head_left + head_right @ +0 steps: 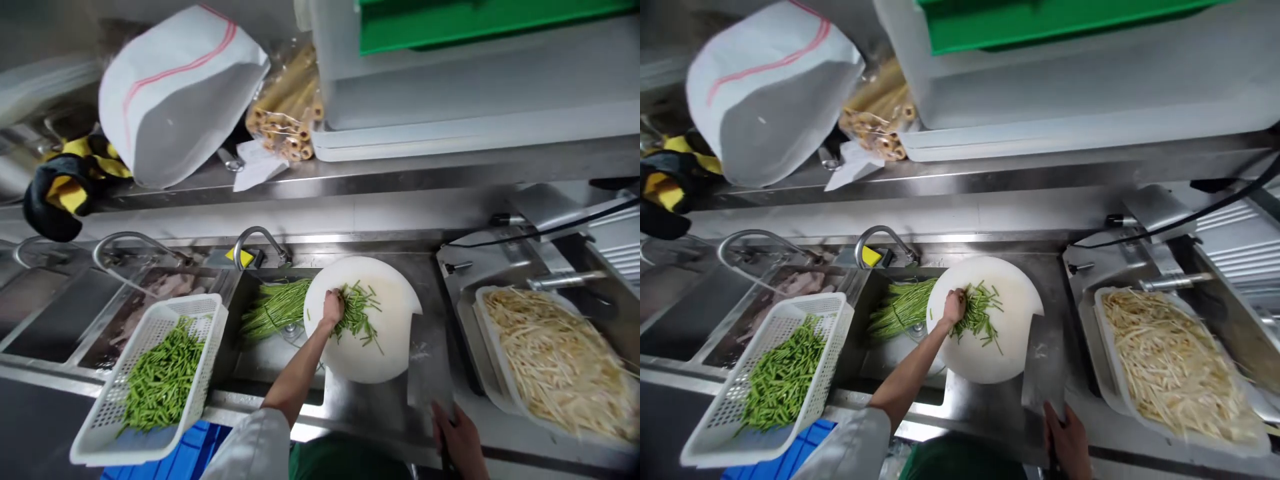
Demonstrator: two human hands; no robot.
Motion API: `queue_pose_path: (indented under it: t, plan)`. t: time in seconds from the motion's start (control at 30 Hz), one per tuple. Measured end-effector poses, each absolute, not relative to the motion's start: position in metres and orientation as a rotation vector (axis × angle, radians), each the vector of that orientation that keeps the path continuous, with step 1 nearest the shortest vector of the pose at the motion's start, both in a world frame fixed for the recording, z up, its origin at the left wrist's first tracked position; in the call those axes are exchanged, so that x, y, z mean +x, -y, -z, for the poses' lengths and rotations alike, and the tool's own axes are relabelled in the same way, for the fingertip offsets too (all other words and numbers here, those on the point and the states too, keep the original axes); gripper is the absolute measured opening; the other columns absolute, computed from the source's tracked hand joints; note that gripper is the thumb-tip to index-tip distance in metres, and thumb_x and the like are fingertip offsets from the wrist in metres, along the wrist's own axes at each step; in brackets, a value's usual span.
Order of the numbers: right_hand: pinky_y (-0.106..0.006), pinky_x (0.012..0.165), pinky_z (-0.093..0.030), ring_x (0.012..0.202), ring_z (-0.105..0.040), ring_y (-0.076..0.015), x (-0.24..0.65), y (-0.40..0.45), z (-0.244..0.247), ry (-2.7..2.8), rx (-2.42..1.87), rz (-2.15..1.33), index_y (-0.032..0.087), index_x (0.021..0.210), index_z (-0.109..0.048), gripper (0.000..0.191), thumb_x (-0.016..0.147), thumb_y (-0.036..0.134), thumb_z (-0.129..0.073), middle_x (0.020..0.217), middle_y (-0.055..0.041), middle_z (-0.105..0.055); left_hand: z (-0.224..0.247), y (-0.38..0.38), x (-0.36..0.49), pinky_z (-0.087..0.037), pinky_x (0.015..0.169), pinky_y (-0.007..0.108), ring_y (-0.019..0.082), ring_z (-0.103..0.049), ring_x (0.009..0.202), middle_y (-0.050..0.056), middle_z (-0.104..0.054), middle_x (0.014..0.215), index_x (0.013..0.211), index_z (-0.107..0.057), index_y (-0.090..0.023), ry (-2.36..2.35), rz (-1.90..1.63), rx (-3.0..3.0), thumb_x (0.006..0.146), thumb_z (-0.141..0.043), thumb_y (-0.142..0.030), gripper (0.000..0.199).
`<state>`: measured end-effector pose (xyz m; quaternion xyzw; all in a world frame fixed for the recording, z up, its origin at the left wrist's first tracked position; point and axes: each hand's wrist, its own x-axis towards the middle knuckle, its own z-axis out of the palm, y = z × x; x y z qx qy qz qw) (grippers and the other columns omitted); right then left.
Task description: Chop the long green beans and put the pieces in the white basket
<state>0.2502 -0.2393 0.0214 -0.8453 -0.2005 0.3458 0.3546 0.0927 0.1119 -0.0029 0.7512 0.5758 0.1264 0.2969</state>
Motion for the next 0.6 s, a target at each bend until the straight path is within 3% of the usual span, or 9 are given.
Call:
queue_pose_path:
  t: [0.17, 0.3, 0.37, 0.5, 0.6]
  plan:
    - [-0.031, 0.044, -0.047, 0.037, -0.054, -0.0193, 0.275, 0.224, -0.019, 0.485, -2.083, -1.126, 0.027, 0.054, -0.046, 0.049, 0.071, 0.072, -0.052, 0.038, 0.0005, -0.054, -0.004, -0.107, 0.075, -0.051, 0.090, 0.033, 0.020, -0.065, 0.095, 0.012, -0.065, 0.113, 0.116, -0.065, -0.015, -1.640, -0.572, 1.959, 0.088, -0.051, -0.015, 0.031]
    - [-0.031, 0.046, -0.046, 0.039, -0.055, -0.0192, 0.287, 0.214, -0.009, 0.532, -2.066, -1.141, 0.026, 0.057, -0.048, 0.047, 0.071, 0.071, -0.054, 0.040, 0.0006, -0.055, -0.003, -0.084, 0.032, -0.053, 0.077, 0.034, 0.019, -0.065, 0.076, 0.009, -0.067, 0.085, 0.094, -0.070, -0.013, -1.806, -0.610, 1.880, 0.087, -0.052, -0.017, 0.020]
    - [-0.031, 0.046, -0.046, 0.038, -0.054, -0.0192, 0.291, 0.210, -0.003, 0.560, -2.043, -1.173, 0.026, 0.055, -0.048, 0.048, 0.071, 0.071, -0.054, 0.038, 0.0007, -0.054, 0.002, -0.066, 0.022, -0.053, 0.072, 0.032, 0.017, -0.064, 0.069, 0.005, -0.066, 0.079, 0.095, -0.071, -0.015, -1.784, -0.580, 1.871, 0.085, -0.060, -0.022, 0.016]
    - [-0.031, 0.045, -0.044, 0.038, -0.054, -0.0187, 0.292, 0.204, 0.002, 0.601, -2.026, -1.207, 0.025, 0.055, -0.050, 0.048, 0.072, 0.070, -0.054, 0.038, 0.0012, -0.054, 0.013, -0.044, 0.024, -0.054, 0.071, 0.028, 0.014, -0.065, 0.070, 0.007, -0.068, 0.092, 0.101, -0.071, -0.017, -1.668, -0.556, 1.807, 0.081, -0.067, -0.023, 0.021]
    - [-0.031, 0.045, -0.044, 0.038, -0.053, -0.0184, 0.292, 0.201, 0.002, 0.616, -2.046, -1.204, 0.025, 0.057, -0.051, 0.048, 0.072, 0.071, -0.053, 0.040, 0.0016, -0.054, 0.015, -0.047, 0.024, -0.054, 0.067, 0.025, 0.012, -0.064, 0.066, 0.005, -0.070, 0.087, 0.097, -0.071, -0.016, -1.577, -0.499, 1.740, 0.082, -0.061, -0.015, 0.018]
